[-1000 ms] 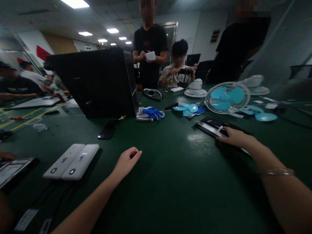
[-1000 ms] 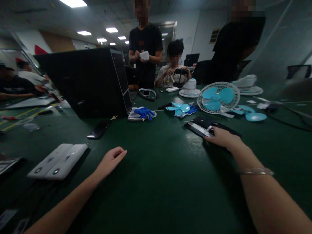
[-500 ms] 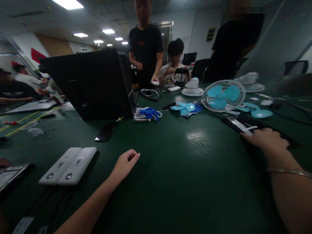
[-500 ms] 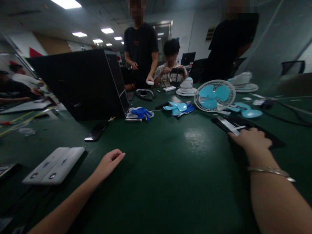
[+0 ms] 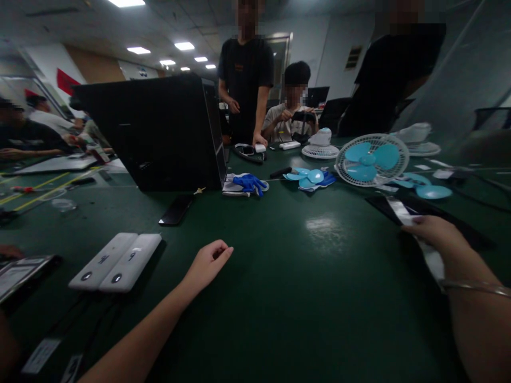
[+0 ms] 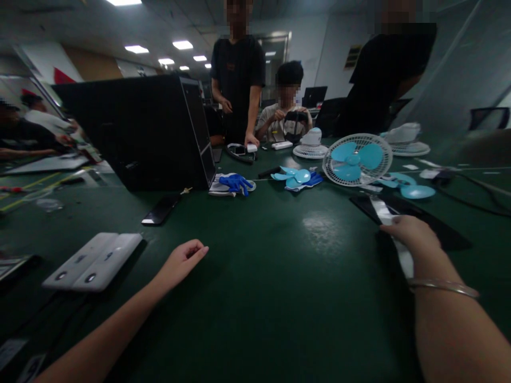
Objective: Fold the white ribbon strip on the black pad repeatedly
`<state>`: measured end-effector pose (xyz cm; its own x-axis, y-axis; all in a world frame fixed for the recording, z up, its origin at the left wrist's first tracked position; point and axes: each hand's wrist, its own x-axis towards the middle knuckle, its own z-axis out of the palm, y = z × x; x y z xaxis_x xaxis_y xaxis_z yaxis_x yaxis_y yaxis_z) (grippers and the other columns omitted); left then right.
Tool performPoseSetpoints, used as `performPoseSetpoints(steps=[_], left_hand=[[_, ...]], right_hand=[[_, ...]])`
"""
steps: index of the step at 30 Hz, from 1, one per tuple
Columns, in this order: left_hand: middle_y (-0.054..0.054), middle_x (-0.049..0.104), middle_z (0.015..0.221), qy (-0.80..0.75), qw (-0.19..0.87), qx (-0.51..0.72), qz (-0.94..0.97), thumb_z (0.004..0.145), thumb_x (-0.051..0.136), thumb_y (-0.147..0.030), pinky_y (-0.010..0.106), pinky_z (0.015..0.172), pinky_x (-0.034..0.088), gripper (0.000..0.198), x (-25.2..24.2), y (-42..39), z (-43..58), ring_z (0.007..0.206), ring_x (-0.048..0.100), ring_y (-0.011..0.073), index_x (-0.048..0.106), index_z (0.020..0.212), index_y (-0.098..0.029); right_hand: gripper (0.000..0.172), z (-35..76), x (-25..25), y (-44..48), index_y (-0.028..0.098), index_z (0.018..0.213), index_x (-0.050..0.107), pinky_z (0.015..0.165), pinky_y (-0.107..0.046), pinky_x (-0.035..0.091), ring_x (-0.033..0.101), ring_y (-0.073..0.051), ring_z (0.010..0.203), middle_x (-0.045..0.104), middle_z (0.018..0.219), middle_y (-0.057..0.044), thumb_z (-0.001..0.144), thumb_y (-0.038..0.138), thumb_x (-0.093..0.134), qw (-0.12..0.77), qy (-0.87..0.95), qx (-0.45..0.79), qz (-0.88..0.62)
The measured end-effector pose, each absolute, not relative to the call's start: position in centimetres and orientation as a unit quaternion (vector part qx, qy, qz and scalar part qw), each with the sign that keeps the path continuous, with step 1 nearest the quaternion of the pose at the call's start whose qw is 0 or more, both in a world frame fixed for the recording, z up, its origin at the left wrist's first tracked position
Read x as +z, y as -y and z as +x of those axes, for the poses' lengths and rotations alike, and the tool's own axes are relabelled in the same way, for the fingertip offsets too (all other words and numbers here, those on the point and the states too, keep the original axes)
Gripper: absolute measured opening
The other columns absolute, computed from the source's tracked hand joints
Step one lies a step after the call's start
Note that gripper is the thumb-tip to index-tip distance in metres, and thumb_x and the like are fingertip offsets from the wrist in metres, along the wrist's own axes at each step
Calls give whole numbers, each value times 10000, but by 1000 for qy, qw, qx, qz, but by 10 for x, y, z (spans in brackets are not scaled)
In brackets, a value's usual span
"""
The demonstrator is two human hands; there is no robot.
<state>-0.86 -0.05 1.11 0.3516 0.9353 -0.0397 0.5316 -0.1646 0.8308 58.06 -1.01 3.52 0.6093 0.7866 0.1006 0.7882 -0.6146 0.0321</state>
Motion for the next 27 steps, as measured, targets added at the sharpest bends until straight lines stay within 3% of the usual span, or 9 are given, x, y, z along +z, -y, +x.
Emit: performPoseSetpoints(steps=[2,6,10,13,16,18,20,24,27], left_hand=[[-6,545,735,-504,403,269,715,896,446,-550,248,601,407,401,10,0,-8,669,519,144,584,841,-177],[-1,542,709,-468,500,313,658,937,333,-560,240,556,419,467,7,-1,-5,597,531,125,574,904,-160],[94,629,1030,-471,609,322,551,938,365,-539,240,532,455,468,14,-1,-1,683,618,146,520,1177,-168],[144,618,1161,-449,690,274,497,947,242,-592,225,460,410,587,21,2,1,676,629,153,493,1274,-175],[90,677,962,-417,674,204,574,900,482,-529,198,448,357,490,23,5,2,589,561,106,578,1193,-148],[45,678,858,-406,648,164,623,856,597,-446,193,478,364,406,23,7,2,583,529,91,616,1124,-141],[32,678,849,-401,636,141,644,860,593,-426,198,500,379,369,22,9,2,600,525,92,622,1091,-140],[32,682,861,-398,628,126,656,875,564,-434,200,491,372,366,18,9,3,597,525,94,603,1090,-140],[32,683,862,-391,623,116,667,869,560,-463,205,487,370,378,13,9,3,609,541,107,602,1081,-152]], right_hand=[[460,566,43,5,51,1137,674,585,-352,441,619,-267,732,668,969,-235,821,361,551,46,445,-6,-894],[538,502,56,-9,103,1328,541,763,-326,464,597,-249,957,617,1186,-171,867,378,504,144,545,51,-825],[511,407,63,-2,300,1347,515,799,-283,484,588,-169,942,594,1244,-24,867,474,521,193,695,149,-677],[478,341,71,23,262,1295,568,813,-338,489,567,-199,998,571,1248,-62,840,406,582,194,819,297,-451],[440,308,76,41,276,1280,583,870,-340,470,553,-189,1045,568,1245,-43,848,356,584,148,843,338,-392],[467,311,75,40,284,1297,570,887,-350,466,555,-191,1049,569,1248,-37,842,391,595,114,845,337,-399],[517,333,69,27,288,1314,552,889,-358,470,550,-204,1068,561,1269,-39,831,465,597,103,837,311,-439],[541,414,59,-5,281,1317,541,981,-315,405,491,-204,1180,509,1352,-38,860,569,504,114,694,68,-708],[639,479,56,-12,136,1388,458,1050,-444,305,367,-321,1292,358,1461,-168,882,527,462,108,573,-18,-812]])
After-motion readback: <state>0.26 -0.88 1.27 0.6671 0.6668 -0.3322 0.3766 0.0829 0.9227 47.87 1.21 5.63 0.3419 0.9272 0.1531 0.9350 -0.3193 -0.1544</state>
